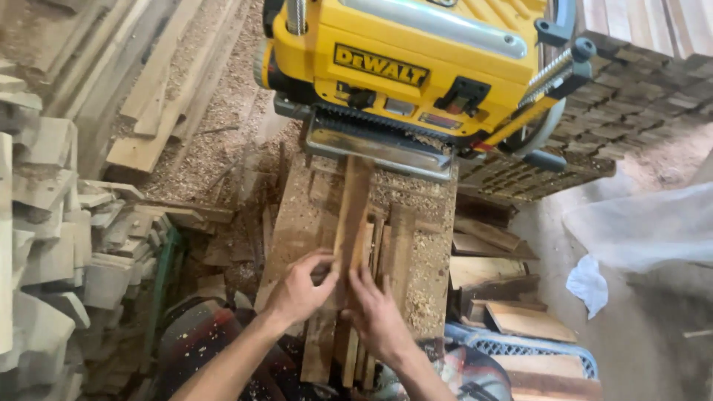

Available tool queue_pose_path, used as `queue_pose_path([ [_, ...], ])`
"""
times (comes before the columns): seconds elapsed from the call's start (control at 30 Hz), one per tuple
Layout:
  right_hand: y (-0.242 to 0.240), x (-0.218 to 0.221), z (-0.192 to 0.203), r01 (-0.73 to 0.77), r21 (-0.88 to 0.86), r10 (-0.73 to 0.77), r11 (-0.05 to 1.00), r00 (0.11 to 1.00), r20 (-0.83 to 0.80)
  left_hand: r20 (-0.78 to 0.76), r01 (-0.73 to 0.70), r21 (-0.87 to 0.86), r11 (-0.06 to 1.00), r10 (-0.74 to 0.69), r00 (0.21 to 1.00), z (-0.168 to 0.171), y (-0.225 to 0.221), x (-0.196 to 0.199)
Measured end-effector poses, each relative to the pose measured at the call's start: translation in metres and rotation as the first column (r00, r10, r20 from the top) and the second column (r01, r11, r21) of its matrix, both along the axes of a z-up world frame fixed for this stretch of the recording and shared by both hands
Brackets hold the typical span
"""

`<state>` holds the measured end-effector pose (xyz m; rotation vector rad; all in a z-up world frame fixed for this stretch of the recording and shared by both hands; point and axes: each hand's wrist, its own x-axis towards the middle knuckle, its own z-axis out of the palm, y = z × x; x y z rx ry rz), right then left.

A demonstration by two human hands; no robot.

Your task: Feeding thin wooden strips through a portable thickness planer to smooth the surfaces and achieve uniform thickness.

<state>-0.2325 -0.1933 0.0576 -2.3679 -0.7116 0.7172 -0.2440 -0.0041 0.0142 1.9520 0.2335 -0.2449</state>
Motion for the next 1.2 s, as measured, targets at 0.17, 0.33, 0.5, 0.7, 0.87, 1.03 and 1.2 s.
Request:
queue_pose_path([
  [0.17,-0.015,-0.041,-0.058,0.049,0.188,-0.107,0.981,0.943,0.315,-0.156,-0.083,0.193,0.978,0.114,0.981,-0.029,-0.014,-0.036],
  [0.33,-0.035,-0.063,-0.100,0.386,0.010,-0.348,0.922,0.819,0.457,0.137,-0.173,0.510,0.842,0.119,0.983,-0.026,-0.044,-0.056],
  [0.5,-0.040,-0.066,-0.105,0.351,0.139,-0.376,0.926,0.885,0.275,-0.244,0.036,0.167,0.985,0.006,0.970,-0.002,-0.079,-0.054],
  [0.7,-0.049,-0.063,-0.074,0.447,0.197,-0.466,0.873,0.883,0.062,-0.477,-0.167,0.059,0.984,0.175,0.861,0.029,-0.069,-0.035],
  [0.87,-0.040,-0.057,0.003,0.567,0.245,-0.485,0.787,0.813,-0.324,-0.454,-0.172,-0.055,0.984,0.128,0.882,0.036,-0.035,-0.016],
  [1.03,-0.027,-0.040,0.044,0.567,0.272,-0.330,0.777,0.736,-0.591,-0.395,-0.248,-0.250,0.936,0.135,0.909,0.049,-0.024,0.025],
  [1.2,-0.017,-0.015,-0.016,0.347,0.403,-0.365,0.847,0.930,-0.034,-0.345,-0.170,-0.152,0.974,0.109,0.932,0.029,-0.015,0.062],
])
